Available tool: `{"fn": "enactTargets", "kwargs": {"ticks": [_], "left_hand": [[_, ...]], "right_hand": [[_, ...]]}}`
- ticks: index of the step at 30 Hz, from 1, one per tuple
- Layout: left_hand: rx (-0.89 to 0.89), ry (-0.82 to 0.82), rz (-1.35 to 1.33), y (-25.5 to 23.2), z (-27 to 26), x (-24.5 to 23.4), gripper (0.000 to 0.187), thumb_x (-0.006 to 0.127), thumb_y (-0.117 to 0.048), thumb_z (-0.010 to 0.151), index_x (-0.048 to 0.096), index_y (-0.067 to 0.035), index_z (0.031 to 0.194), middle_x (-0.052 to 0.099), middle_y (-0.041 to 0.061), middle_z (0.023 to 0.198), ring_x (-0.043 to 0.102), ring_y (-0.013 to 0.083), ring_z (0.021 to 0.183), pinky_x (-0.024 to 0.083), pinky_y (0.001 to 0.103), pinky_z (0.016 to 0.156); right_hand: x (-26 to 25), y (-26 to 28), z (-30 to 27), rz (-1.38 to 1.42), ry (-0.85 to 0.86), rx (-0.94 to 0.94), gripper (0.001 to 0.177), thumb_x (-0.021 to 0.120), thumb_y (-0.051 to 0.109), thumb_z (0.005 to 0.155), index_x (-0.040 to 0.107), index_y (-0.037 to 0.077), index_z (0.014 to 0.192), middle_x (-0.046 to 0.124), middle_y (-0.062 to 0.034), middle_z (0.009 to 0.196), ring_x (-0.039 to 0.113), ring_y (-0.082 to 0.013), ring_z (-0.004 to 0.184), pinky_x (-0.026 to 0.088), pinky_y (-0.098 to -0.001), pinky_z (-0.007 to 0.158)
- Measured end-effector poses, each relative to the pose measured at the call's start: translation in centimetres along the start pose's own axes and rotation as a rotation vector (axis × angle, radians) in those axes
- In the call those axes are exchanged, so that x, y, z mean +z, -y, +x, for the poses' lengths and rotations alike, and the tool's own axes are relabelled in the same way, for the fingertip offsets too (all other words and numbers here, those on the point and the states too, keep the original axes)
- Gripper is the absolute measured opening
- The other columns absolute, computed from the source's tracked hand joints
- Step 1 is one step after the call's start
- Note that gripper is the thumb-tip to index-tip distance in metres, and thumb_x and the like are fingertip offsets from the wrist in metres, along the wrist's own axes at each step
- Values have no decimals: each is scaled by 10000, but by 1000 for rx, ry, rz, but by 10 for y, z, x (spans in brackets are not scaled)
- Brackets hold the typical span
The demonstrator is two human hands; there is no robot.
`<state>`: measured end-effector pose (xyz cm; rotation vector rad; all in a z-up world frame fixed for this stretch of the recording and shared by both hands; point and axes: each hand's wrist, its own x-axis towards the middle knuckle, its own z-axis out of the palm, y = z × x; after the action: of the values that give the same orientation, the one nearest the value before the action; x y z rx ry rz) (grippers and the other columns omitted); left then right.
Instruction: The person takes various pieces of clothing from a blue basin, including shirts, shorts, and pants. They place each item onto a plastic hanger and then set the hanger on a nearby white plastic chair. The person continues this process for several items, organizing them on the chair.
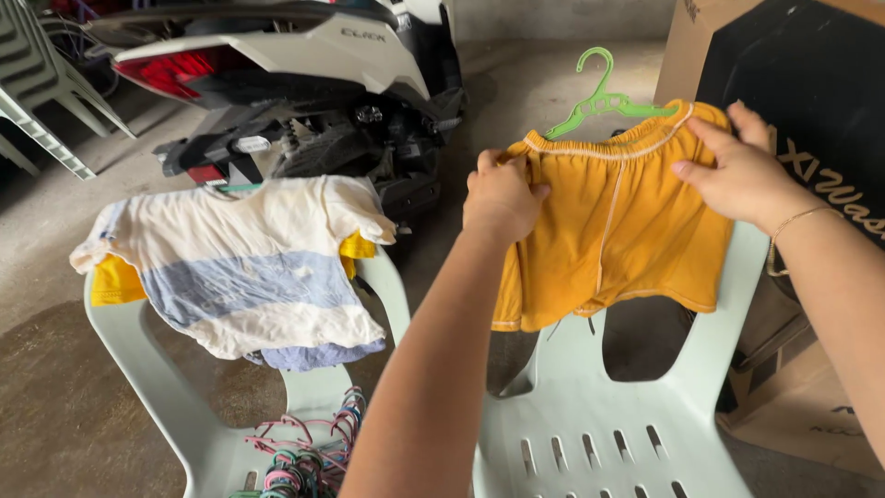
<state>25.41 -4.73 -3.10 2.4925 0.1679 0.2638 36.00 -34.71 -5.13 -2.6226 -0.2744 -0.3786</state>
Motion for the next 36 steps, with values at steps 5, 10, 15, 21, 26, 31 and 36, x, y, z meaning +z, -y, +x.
{"fn": "enactTargets", "kwargs": {"ticks": [5,10,15,21,26,31,36], "left_hand": [[-42,52,33,1,-5,2,635,636,-398,959,452,-249,1548,400,56,1576,480,306,1400,467,457,1117],[87,-125,196,3,-34,3,808,670,-357,925,236,-237,1596,166,116,1647,181,386,1506,226,613,1164],[326,-227,394,10,-89,3,893,692,-428,888,207,-214,1607,92,144,1682,47,405,1551,95,664,1213],[338,-113,363,14,-154,16,942,681,-520,874,184,-190,1602,38,174,1676,-15,447,1534,40,694,1180],[265,0,340,22,-231,16,1000,672,-581,855,154,-161,1601,4,193,1669,-61,469,1523,7,727,1150],[195,79,280,29,-312,23,1024,679,-586,853,154,-137,1609,-5,201,1675,-64,477,1518,-1,728,1153],[139,235,229,17,-378,35,1018,675,-584,864,142,-149,1614,-31,203,1678,-83,472,1531,-1,725,1160]], "right_hand": [[-3,2,-10,40,45,65,784,586,372,978,256,161,1657,167,-124,1726,180,-320,1595,237,-417,1236],[-12,23,-46,-5,15,37,829,584,424,940,220,220,1656,81,-105,1742,132,-343,1587,214,-447,1234],[3,44,-111,-356,65,5,915,616,554,889,137,327,1635,-49,-74,1733,-58,-376,1556,90,-655,1160],[19,49,-194,-449,147,-48,996,654,595,808,99,385,1608,-14,-56,1719,-29,-371,1557,133,-645,1169],[6,58,-274,-401,214,-74,1039,702,518,789,99,363,1620,47,-55,1701,59,-387,1538,176,-561,1185],[-18,42,-358,-193,373,-79,816,781,336,790,408,309,1515,222,-56,1665,273,-357,1495,327,-434,1157],[-29,-4,-454,-100,594,106,607,850,225,800,680,334,1373,657,-15,1370,645,-220,1259,487,-327,1087]]}}
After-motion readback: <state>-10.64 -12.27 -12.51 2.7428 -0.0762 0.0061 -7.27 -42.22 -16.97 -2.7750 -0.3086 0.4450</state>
